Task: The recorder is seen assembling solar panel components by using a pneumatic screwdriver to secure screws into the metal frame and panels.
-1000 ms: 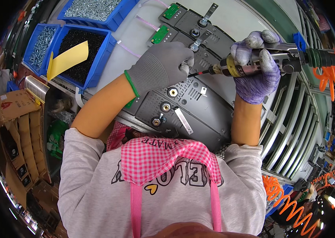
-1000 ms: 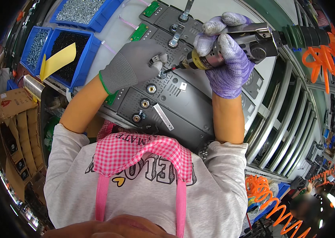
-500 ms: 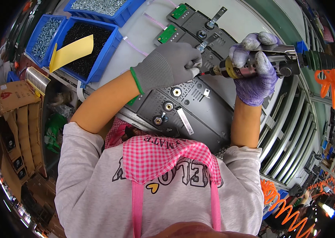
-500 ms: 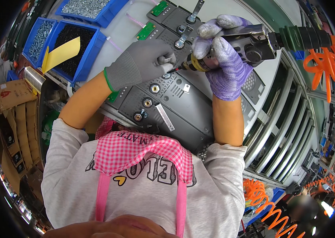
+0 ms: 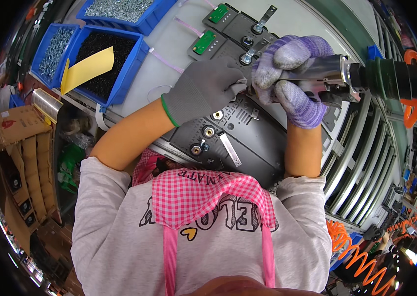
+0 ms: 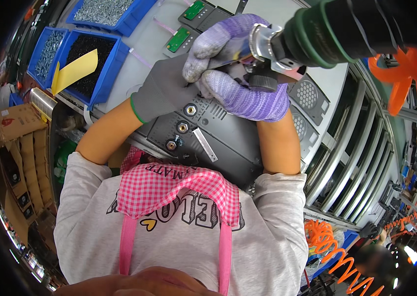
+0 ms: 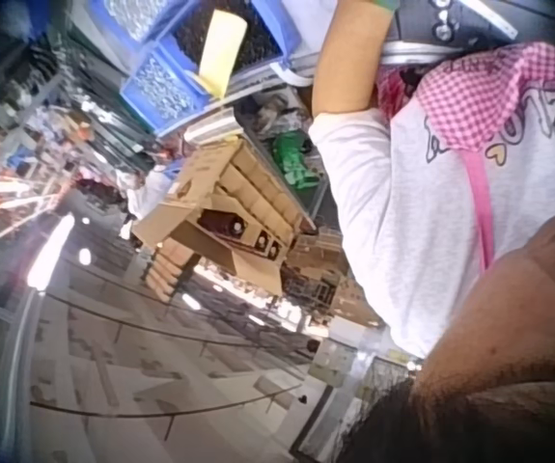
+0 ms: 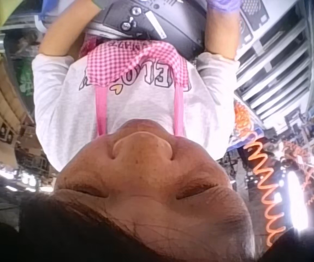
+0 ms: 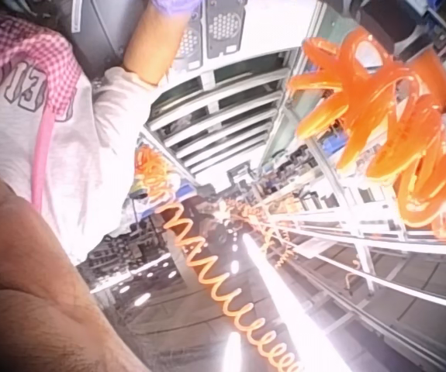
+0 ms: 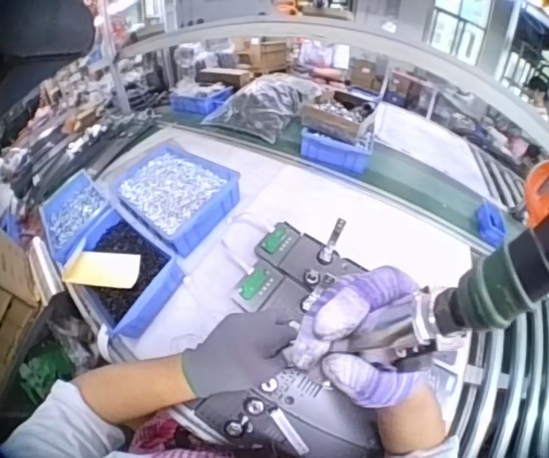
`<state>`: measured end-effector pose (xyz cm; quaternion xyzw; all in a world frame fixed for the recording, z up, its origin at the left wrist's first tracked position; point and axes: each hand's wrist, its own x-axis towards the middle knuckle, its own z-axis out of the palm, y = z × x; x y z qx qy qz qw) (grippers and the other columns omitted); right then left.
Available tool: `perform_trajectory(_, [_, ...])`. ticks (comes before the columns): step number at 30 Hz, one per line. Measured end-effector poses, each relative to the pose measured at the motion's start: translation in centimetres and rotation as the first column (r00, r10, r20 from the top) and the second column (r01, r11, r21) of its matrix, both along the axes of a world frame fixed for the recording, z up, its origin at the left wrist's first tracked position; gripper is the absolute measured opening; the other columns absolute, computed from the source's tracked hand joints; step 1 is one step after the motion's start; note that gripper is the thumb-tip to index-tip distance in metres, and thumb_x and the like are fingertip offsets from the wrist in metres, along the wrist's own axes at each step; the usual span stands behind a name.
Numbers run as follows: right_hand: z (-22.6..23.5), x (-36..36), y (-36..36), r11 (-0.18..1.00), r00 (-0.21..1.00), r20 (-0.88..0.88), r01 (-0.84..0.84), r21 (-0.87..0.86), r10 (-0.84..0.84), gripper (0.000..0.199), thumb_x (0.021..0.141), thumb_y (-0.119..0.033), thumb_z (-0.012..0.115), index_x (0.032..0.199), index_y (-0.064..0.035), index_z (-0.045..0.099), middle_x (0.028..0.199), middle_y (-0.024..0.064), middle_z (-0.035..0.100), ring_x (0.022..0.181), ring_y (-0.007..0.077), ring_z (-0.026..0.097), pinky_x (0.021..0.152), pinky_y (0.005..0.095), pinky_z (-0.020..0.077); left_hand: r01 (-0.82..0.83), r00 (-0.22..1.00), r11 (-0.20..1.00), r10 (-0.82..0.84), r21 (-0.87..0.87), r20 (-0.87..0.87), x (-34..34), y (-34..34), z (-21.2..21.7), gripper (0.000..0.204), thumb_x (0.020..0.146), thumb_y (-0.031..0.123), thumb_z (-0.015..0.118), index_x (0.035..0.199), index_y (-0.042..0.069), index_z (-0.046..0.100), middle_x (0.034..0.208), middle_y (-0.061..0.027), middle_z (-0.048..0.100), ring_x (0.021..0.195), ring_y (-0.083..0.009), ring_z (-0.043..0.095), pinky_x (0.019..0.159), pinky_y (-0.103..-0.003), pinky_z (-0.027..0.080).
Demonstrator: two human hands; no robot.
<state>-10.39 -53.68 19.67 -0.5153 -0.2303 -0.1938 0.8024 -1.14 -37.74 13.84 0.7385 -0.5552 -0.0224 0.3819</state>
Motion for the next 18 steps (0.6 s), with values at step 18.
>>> perform_trajectory(18, [0.4, 0.0, 0.2, 0.978, 0.998, 0.058, 0.018, -0.208, -0.007, 0.038, 0.077, -0.018, 0.084, 0.100, -0.0007, 0.059, 0.080, 0.0147, 0.064, 0.065, 0.0205, 0.063, 0.047, 0.0266, 0.0524, 0.298, 0.914, 0.950, -0.313, -0.096, -0.259, 1.6, 0.1, -3.5, 0.024, 0.093, 0.028, 0.059, 0.104, 0.007, 0.064, 0.098, -0.0120, 0.064, 0.093, -0.0331, 0.064, 0.079, -0.042, 0.051])
